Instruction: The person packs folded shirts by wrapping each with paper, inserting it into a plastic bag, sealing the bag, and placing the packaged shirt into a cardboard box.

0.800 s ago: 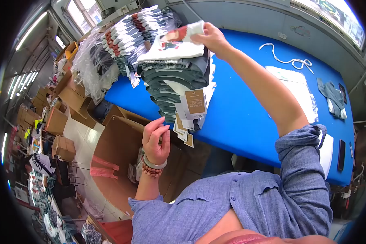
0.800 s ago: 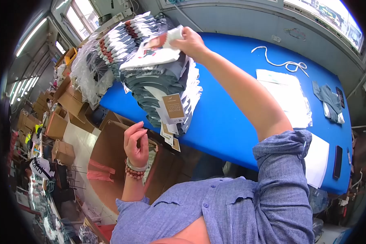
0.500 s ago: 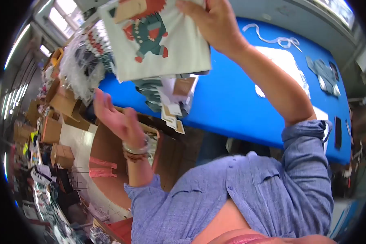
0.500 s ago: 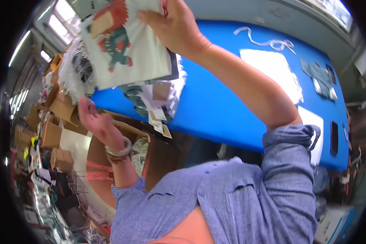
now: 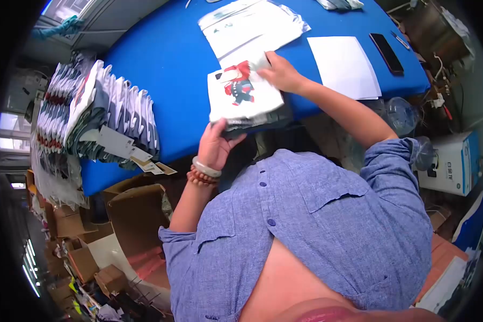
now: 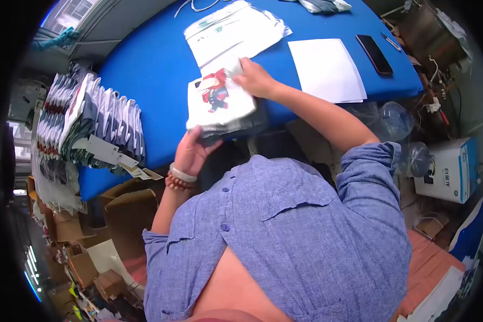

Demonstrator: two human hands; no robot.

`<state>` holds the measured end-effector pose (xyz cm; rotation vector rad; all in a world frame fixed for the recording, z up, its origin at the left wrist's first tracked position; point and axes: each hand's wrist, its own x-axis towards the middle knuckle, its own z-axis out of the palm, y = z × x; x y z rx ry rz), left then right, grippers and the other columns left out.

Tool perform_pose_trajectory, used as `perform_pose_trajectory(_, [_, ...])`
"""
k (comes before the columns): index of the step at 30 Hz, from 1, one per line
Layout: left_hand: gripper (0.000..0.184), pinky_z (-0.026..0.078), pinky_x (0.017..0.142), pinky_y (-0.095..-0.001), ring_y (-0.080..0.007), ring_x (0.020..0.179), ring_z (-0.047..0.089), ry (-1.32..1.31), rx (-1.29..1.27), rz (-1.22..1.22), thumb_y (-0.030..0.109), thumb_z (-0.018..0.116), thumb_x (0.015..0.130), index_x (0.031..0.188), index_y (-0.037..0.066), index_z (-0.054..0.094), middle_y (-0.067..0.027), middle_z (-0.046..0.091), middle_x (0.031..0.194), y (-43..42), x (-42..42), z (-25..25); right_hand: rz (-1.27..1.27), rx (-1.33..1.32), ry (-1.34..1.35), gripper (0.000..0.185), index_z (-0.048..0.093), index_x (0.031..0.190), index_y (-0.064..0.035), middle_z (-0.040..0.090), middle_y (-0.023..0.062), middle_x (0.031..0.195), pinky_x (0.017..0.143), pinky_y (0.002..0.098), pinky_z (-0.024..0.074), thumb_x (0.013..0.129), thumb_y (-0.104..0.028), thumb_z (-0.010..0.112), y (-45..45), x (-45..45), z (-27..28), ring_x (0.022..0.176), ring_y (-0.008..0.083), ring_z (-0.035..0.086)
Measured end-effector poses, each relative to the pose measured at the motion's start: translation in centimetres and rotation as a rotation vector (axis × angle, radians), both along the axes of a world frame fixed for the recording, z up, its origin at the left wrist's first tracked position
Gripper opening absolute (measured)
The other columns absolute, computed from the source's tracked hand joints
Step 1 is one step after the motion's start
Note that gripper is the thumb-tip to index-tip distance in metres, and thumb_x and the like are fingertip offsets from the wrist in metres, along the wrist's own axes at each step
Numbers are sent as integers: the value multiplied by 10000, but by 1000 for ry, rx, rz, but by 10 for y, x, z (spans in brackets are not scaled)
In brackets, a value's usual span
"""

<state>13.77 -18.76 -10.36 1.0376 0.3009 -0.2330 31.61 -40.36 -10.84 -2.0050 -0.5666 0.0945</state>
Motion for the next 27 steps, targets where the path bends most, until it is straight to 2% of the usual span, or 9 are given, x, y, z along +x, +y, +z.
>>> perform_pose_trajectory(3, [374, 530, 891, -484, -318, 1118, 588, 100, 80, -29, 289, 444, 1008, 1316, 77, 446, -112, 569, 1263, 5, -7, 9, -108, -140, -556, 477, 487, 1268, 6, 532, 214, 1262, 989, 389, 419, 877, -213, 652, -40, -8, -11, 1167, 336, 530])
perform_pose_trajectory(5, [367, 556, 771, -391, -290, 968, 638, 148, 212, -33, 298, 459, 1004, 1293, 73, 446, -117, 586, 1191, 19, -15, 14, -29, -104, -453, 523, 480, 1306, -22, 493, 195, 1330, 1060, 389, 364, 873, -247, 668, -87, -20, 9, 1260, 326, 457])
perform_pose_trajectory(7, [358, 537, 739, -335, -247, 926, 630, 38, 691, 53, 241, 515, 984, 1285, 55, 464, -96, 591, 1117, 26, -22, 15, -8, -283, -520, 557, 487, 1317, -54, 492, 172, 1353, 1083, 392, 354, 849, -268, 699, -142, -26, 16, 1288, 322, 443])
perform_pose_trajectory(9, [382, 527, 690, -312, -219, 902, 624, -458, 1364, 128, 165, 619, 923, 1256, 24, 496, -97, 593, 985, 23, -19, 24, -42, -444, -437, 601, 502, 1310, -73, 459, 149, 1402, 1118, 407, 314, 797, -273, 743, -192, -31, 11, 1345, 313, 387])
perform_pose_trajectory(10, [409, 507, 815, -349, -254, 1044, 600, -551, 1549, 97, 153, 666, 876, 1240, 21, 534, -131, 598, 1073, 23, -12, 34, -13, -502, -424, 602, 509, 1302, -71, 454, 146, 1409, 1125, 414, 300, 786, -267, 748, -209, -35, 8, 1355, 312, 374])
perform_pose_trajectory(13, [496, 407, 1010, -426, -310, 1242, 493, -1010, 1784, -61, 212, 676, 857, 1300, 58, 515, -159, 545, 1276, 10, 24, 53, 61, -623, -413, 615, 524, 1291, -78, 432, 133, 1434, 1147, 431, 254, 755, -264, 761, -233, -42, 3, 1383, 303, 334])
perform_pose_trajectory(16, [556, 242, 1133, -461, -349, 1377, 334, -1016, 1755, -317, 294, 627, 872, 1360, 68, 484, -163, 431, 1439, -7, 52, 49, 96, -622, -425, 639, 530, 1302, -106, 411, 117, 1459, 1162, 441, 220, 741, -297, 768, -236, -46, 1, 1401, 282, 309])
perform_pose_trajectory(19, [634, 197, 1153, -465, -321, 1415, 281, -872, 1769, -499, 415, 576, 881, 1405, 84, 443, -146, 374, 1488, -12, 55, 19, 117, -598, -411, 638, 542, 1303, -126, 411, 115, 1462, 1162, 444, 219, 743, -336, 764, -241, -43, 0, 1399, 277, 316])
perform_pose_trajectory(27, [653, 220, 1137, -488, -293, 1413, 295, -923, 1762, -384, 457, 586, 864, 1416, 138, 446, -116, 384, 1487, -8, 51, 7, 47, -624, -414, 634, 544, 1311, -124, 432, 141, 1440, 1147, 457, 227, 805, -480, 683, -235, -42, -1, 1383, 322, 330])
